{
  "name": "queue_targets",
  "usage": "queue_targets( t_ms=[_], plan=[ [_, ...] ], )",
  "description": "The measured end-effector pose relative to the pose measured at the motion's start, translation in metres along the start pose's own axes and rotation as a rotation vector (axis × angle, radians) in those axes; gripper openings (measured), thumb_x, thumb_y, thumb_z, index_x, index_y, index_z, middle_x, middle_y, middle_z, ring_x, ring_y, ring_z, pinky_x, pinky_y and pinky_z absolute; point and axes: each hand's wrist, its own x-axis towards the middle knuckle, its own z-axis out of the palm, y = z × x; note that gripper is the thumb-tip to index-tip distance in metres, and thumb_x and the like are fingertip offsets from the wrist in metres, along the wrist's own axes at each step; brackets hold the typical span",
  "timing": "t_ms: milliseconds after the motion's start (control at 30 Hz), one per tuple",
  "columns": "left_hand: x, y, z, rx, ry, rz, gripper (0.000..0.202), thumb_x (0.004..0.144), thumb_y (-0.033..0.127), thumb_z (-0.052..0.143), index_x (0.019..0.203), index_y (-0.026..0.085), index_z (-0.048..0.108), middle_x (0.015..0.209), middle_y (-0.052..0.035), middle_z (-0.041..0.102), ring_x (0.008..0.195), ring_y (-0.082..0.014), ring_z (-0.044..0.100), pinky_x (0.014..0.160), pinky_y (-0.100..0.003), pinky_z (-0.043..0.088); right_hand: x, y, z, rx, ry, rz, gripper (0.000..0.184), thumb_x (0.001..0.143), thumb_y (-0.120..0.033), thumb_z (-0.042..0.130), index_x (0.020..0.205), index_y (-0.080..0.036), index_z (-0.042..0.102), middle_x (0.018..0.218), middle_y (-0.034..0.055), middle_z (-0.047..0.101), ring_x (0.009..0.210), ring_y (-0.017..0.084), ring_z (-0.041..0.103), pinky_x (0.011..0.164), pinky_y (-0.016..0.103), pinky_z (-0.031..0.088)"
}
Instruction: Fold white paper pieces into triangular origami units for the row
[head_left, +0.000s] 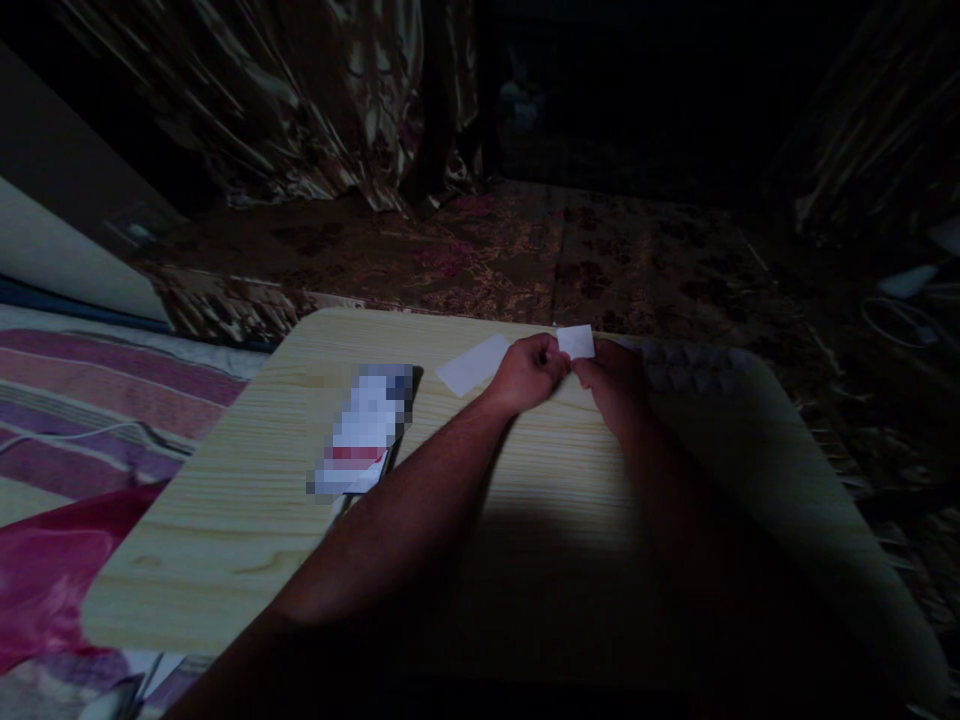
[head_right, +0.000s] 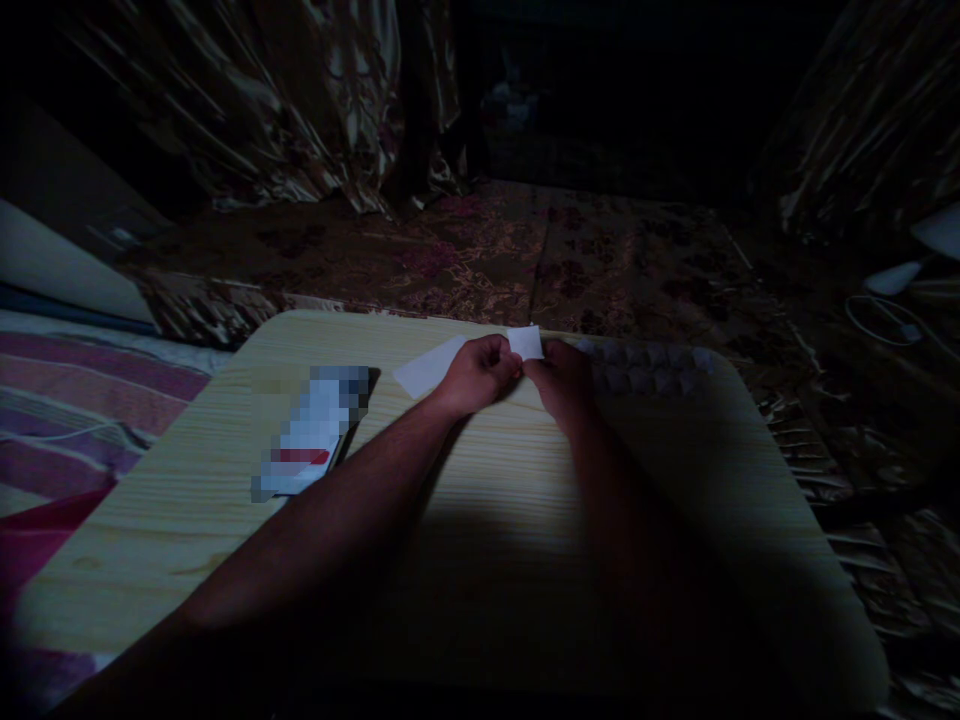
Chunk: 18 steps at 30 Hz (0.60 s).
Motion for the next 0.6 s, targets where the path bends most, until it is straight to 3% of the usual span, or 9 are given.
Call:
queue_targets(
  t_ms=[600],
  plan=[
    [-0.0026, 0.0034, 0.0000, -0.068, -0.056, -0.019, 0.021, 0.078, 0.034, 0.066, 0.070, 0.016, 0.058, 0.067, -0.0013, 0.061, 0.060, -0.0104, 0.048, 0.056, -0.022, 0.035, -0.0014, 0.0008, 0.0002, 0.079, -0.002, 0.010, 0.021, 0.069, -0.039, 0.068, 0.065, -0.020, 0.060, 0.053, -0.0041, 0.054, 0.055, 0.014, 0.044, 0.051, 0.027, 0.032]
  ],
)
